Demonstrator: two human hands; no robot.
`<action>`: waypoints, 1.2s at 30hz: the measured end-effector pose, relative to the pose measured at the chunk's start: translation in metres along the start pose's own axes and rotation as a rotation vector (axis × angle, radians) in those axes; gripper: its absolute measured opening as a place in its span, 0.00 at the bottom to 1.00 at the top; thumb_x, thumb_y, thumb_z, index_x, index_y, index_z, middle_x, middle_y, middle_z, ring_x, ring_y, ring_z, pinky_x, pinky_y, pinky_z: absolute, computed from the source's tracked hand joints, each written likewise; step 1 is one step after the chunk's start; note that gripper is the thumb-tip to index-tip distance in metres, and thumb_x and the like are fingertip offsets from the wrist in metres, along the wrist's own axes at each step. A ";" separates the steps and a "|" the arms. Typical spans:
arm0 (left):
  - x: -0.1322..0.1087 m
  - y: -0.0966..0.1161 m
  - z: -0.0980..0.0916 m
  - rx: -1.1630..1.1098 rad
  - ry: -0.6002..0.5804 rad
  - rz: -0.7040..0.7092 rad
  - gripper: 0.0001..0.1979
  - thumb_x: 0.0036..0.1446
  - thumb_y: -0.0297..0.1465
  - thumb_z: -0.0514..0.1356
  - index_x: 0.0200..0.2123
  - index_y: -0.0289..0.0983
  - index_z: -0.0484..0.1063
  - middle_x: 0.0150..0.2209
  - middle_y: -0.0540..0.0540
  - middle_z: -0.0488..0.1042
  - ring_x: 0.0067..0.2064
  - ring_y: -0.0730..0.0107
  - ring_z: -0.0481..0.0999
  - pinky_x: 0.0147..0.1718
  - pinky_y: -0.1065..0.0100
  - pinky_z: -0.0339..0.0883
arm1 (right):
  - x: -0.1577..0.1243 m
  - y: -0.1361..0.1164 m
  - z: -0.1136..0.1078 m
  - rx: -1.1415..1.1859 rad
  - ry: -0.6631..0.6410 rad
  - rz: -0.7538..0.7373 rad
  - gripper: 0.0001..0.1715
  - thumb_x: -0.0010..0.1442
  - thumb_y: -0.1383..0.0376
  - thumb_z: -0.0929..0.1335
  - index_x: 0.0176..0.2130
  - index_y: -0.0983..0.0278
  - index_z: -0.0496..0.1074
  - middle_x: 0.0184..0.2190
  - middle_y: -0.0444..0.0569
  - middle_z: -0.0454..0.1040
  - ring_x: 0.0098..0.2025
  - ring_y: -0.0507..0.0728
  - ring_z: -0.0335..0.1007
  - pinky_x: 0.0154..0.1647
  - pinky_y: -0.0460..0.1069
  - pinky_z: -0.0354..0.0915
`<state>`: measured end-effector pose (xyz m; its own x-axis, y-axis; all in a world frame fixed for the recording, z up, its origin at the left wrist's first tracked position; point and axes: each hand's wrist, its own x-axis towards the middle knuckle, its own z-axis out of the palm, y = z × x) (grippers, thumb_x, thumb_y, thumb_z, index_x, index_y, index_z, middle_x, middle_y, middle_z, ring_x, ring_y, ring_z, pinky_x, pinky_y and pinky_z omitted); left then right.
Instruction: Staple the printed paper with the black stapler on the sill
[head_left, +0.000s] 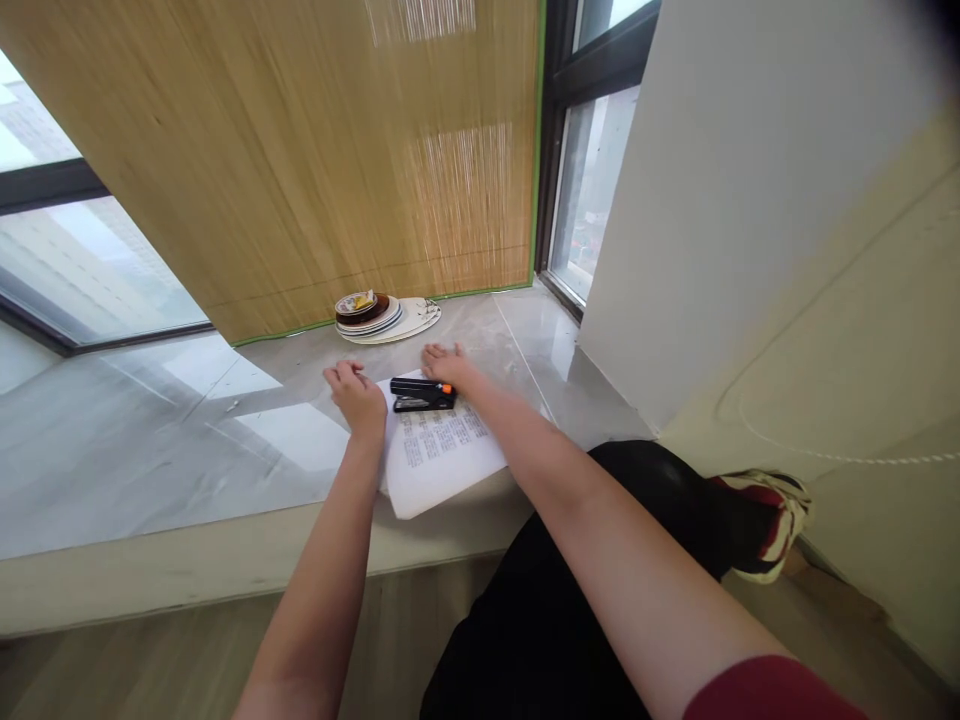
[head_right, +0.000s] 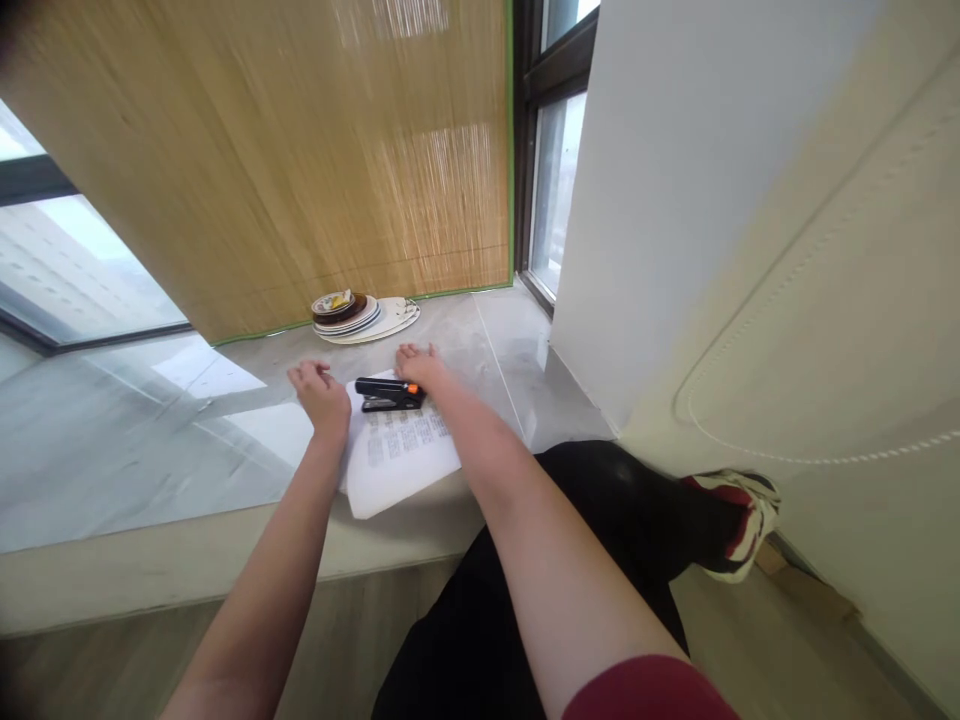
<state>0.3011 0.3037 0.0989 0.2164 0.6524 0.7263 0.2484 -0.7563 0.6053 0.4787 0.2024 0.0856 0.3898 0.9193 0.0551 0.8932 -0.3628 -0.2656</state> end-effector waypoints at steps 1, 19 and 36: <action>0.002 0.000 -0.003 0.017 0.049 -0.007 0.13 0.57 0.17 0.53 0.37 0.41 0.66 0.44 0.42 0.65 0.47 0.52 0.72 0.54 0.51 0.67 | 0.006 -0.011 0.003 -0.002 0.004 -0.031 0.31 0.77 0.59 0.56 0.74 0.61 0.58 0.79 0.56 0.45 0.80 0.64 0.42 0.75 0.78 0.39; -0.021 0.004 0.031 -0.207 -0.832 0.349 0.12 0.62 0.29 0.59 0.48 0.41 0.76 0.50 0.40 0.79 0.53 0.52 0.77 0.57 0.52 0.69 | -0.093 0.073 -0.039 -0.003 0.134 0.234 0.29 0.72 0.66 0.61 0.69 0.61 0.64 0.78 0.57 0.51 0.78 0.64 0.48 0.74 0.69 0.51; -0.022 0.013 0.023 0.068 -0.948 0.431 0.24 0.61 0.50 0.67 0.56 0.46 0.78 0.61 0.41 0.75 0.63 0.47 0.71 0.62 0.49 0.60 | -0.134 0.048 -0.056 0.227 0.105 -0.022 0.20 0.54 0.57 0.79 0.45 0.63 0.82 0.42 0.50 0.82 0.44 0.60 0.77 0.40 0.47 0.64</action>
<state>0.3213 0.2802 0.0834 0.9445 0.1218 0.3051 0.0208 -0.9490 0.3147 0.4816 0.0528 0.1188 0.4022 0.9015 0.1597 0.8332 -0.2881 -0.4720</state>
